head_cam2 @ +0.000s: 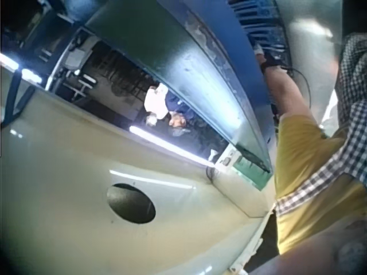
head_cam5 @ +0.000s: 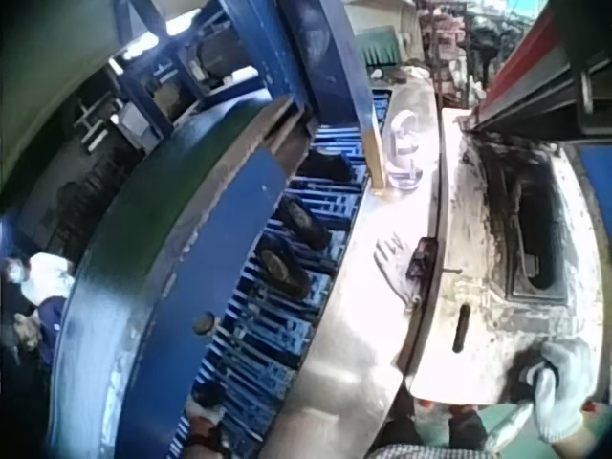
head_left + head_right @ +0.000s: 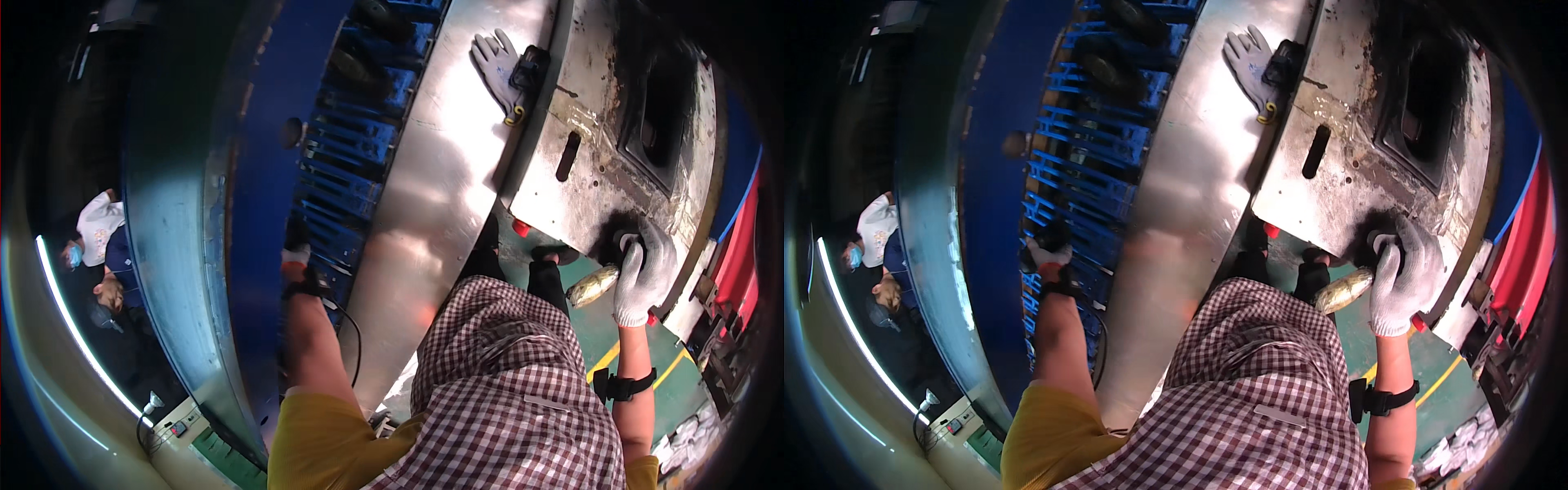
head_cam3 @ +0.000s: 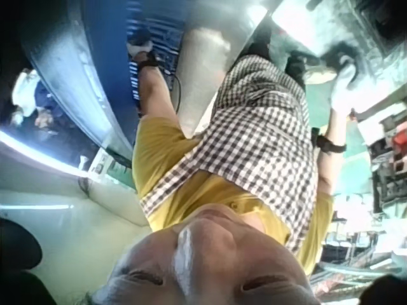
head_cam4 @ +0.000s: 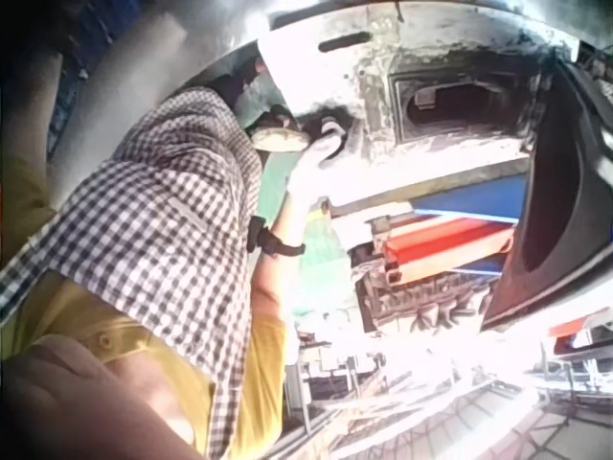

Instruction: Operating a pneumatic pressing machine to attach soles or shape footwear components in a factory.

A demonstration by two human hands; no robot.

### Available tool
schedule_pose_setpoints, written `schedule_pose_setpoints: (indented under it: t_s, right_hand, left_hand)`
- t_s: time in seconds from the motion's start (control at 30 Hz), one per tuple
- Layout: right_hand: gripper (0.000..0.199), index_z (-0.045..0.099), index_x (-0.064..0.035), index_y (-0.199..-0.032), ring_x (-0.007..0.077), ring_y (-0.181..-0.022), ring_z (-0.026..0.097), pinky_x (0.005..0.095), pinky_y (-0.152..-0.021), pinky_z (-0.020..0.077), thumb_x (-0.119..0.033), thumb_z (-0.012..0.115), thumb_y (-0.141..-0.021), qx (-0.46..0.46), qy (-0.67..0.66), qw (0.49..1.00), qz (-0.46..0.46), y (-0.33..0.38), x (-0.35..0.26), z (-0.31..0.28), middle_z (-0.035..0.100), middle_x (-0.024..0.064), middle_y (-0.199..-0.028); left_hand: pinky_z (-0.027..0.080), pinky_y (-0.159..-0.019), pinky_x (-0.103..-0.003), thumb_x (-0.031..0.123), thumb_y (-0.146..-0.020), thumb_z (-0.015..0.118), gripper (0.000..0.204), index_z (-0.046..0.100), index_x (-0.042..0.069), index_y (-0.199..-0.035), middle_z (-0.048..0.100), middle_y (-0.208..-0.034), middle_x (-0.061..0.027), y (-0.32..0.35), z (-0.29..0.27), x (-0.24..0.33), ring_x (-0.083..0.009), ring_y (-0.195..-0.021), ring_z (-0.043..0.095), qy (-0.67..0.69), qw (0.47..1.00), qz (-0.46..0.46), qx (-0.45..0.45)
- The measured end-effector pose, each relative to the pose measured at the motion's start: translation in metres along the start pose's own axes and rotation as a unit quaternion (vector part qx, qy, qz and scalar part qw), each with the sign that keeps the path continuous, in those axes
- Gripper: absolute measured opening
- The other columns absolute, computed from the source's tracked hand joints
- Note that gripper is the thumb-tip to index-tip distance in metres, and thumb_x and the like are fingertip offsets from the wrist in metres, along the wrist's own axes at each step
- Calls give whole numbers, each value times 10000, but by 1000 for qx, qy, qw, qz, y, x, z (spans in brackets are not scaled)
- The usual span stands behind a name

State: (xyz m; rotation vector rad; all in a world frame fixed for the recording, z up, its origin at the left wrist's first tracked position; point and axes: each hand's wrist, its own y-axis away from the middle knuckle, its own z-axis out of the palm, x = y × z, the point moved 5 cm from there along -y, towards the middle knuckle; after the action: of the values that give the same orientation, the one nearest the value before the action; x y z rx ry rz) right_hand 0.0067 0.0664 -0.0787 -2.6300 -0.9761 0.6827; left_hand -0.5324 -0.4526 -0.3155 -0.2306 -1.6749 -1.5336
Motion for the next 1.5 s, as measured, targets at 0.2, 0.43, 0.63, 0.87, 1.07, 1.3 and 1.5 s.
schedule_pose_setpoints:
  t_s: [0.2,0.43,0.63,0.87,1.07,1.3,1.5]
  right_hand:
    - [317,718,-20,-1304,370,-1103,676,478,-1023,498,-166,626,-1038,-16,37,999,-4,1,-2,1,725,180,-1174]
    - [289,735,-33,-1225,365,-1041,675,491,-991,507,-114,675,-955,-13,1,1000,17,1,3,-2,729,161,-1135]
    - [293,717,11,-1254,384,-1073,680,490,-1000,516,-155,651,-1022,5,-37,999,-1,11,22,10,743,185,-1146]
    - [269,701,21,-1224,414,-1081,682,515,-1011,521,-144,658,-1016,14,-40,999,16,22,44,23,726,218,-1166]
    - [280,703,-16,-1241,418,-1057,670,525,-987,514,-211,641,-1051,39,-40,998,-14,17,27,10,723,203,-1156]
    - [269,714,-41,-1235,404,-1056,671,535,-982,518,-202,629,-1037,31,-46,998,-18,13,22,7,729,178,-1146]
    - [363,677,-26,-1337,381,-1139,648,513,-1026,498,-165,637,-1004,-47,-185,982,12,-9,12,-20,710,174,-1219]
  left_hand:
    - [565,-892,-582,572,-899,670,469,783,192,-1150,804,-1100,-24,-35,9,17,-291,-1062,758,-10,998,-23,-65]
    - [593,-939,-500,402,-909,689,386,728,82,-1122,749,-1111,-83,127,13,-49,-276,-1091,710,65,983,-33,-170]
    - [463,-1172,-530,400,-902,666,608,585,18,-1367,630,-1374,-196,290,38,-125,-366,-1286,608,-52,956,-169,-232]
    - [502,-1166,-420,163,-942,675,560,551,20,-1469,688,-1348,-118,370,115,-220,-244,-1233,677,-140,879,-223,-398]
    - [514,-1129,-402,197,-926,736,596,556,80,-1482,673,-1392,-76,389,160,-239,-214,-1249,660,-176,842,-240,-449]
    - [471,-1194,-520,198,-962,701,700,434,133,-1605,586,-1538,-112,400,157,-236,-267,-1362,613,-163,869,-250,-395]
    - [497,-1007,-345,151,-951,698,460,574,93,-1390,638,-1286,-48,425,170,-213,-177,-1143,633,-154,811,-209,-524]
